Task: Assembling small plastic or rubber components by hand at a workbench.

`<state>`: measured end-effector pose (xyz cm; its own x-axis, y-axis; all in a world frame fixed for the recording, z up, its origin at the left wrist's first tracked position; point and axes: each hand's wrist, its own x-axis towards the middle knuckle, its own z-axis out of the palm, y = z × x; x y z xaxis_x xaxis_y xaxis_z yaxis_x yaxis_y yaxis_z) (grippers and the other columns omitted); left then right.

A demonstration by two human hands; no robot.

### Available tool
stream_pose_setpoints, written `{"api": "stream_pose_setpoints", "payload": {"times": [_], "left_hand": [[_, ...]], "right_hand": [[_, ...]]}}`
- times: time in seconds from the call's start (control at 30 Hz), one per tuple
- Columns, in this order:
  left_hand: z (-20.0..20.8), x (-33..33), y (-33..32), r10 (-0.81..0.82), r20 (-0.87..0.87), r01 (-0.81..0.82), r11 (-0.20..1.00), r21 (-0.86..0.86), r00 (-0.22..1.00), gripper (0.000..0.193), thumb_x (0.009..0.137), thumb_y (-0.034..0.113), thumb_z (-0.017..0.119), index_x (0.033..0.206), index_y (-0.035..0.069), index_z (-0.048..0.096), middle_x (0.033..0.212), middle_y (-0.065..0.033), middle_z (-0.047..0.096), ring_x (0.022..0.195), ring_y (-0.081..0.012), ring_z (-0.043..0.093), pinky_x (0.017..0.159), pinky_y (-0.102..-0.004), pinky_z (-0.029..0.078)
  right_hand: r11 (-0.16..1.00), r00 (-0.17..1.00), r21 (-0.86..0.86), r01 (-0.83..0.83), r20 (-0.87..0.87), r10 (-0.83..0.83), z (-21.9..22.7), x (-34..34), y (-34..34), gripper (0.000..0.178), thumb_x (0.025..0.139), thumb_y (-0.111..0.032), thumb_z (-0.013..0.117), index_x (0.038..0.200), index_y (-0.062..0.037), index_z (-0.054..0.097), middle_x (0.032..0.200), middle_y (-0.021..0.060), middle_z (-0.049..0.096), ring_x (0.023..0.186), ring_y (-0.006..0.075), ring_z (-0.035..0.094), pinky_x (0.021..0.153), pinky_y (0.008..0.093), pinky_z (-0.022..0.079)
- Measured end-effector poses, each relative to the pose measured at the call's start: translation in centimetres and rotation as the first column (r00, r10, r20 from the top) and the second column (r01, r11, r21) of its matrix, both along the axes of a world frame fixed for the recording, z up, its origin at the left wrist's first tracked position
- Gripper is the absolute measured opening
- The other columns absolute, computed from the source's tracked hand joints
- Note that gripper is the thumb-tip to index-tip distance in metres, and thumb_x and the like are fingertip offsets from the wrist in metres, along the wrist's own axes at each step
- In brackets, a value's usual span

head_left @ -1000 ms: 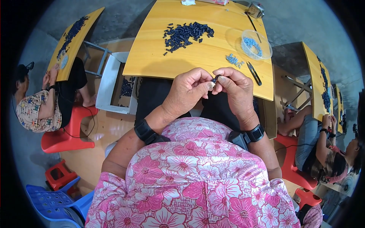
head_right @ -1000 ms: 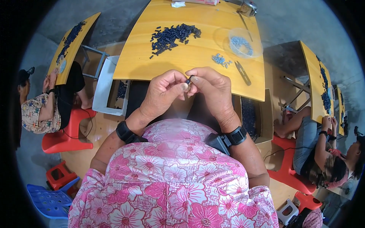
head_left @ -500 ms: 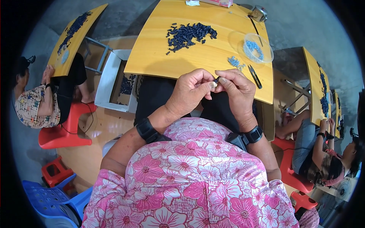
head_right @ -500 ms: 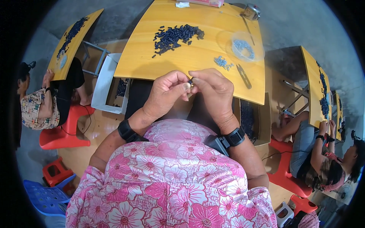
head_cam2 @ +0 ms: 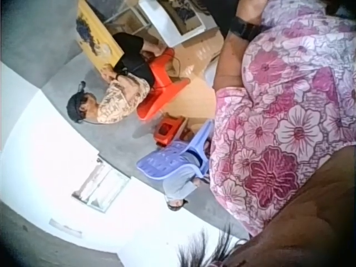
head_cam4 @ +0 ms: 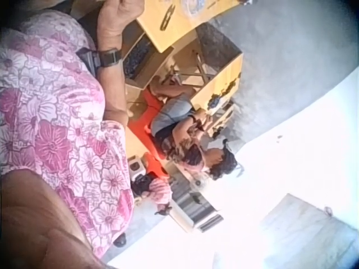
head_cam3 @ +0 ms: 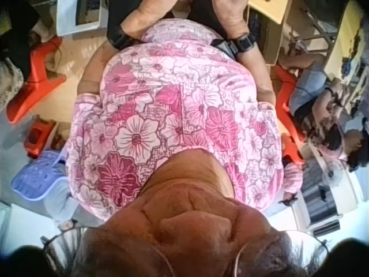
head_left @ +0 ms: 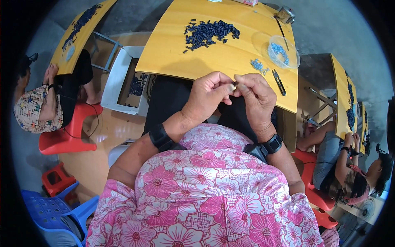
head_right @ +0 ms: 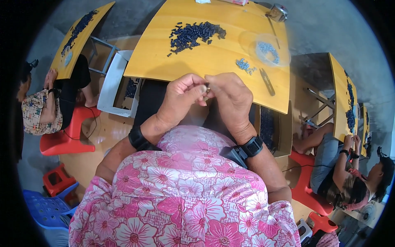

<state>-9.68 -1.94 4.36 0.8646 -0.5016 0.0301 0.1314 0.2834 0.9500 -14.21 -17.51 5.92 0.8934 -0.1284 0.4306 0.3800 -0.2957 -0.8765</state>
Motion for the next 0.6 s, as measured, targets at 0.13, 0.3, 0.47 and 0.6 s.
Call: {"api": "stream_pose_setpoints", "payload": {"times": [0.13,0.3,0.47,0.6], "left_hand": [[0.4,0.7,0.3,-0.024,-0.015,0.023,1.0,-0.014,1.0,0.011,0.098,0.009,0.057,0.103,-0.001,0.059,0.083,-0.005,0.064,0.074,-0.0099,0.065,0.064,-0.0213,0.054],[0.3,1.1,0.3,-0.025,0.038,0.027,0.999,-0.037,0.999,0.011,0.099,0.009,0.056,0.103,-0.001,0.058,0.086,-0.005,0.064,0.076,-0.0093,0.064,0.065,-0.0208,0.054],[0.4,0.9,0.6,-0.043,0.035,0.043,0.999,-0.021,0.998,0.01,0.098,0.008,0.059,0.103,0.0,0.058,0.087,-0.0044,0.063,0.075,-0.0081,0.063,0.066,-0.021,0.054],[0.7,0.9,0.7,-0.044,0.071,0.046,0.999,-0.027,0.997,0.011,0.097,0.009,0.06,0.103,0.0,0.058,0.087,-0.0043,0.063,0.075,-0.0073,0.062,0.066,-0.0209,0.053]], "right_hand": [[0.997,0.992,-0.008,-0.072,0.101,0.072,0.1,0.0,0.6,0.022,0.085,0.011,0.063,0.101,-0.0019,0.072,0.089,0.0078,0.064,0.074,0.0146,0.066,0.068,0.0258,0.054],[0.991,0.995,0.103,-0.085,-0.041,0.09,0.9,0.2,0.7,0.019,0.082,0.008,0.067,0.096,-0.0028,0.072,0.09,0.0092,0.066,0.078,0.0172,0.066,0.069,0.0272,0.054],[0.99,0.999,-0.138,-0.007,0.048,0.014,0.6,0.3,0.2,0.021,0.076,0.005,0.073,0.096,-0.0028,0.071,0.087,0.0085,0.067,0.079,0.0179,0.067,0.07,0.0278,0.054],[0.998,1.0,-0.055,-0.007,-0.027,0.005,0.3,0.2,0.2,0.019,0.078,0.005,0.072,0.095,-0.0026,0.07,0.086,0.0079,0.067,0.077,0.0166,0.067,0.069,0.0268,0.054]]}}
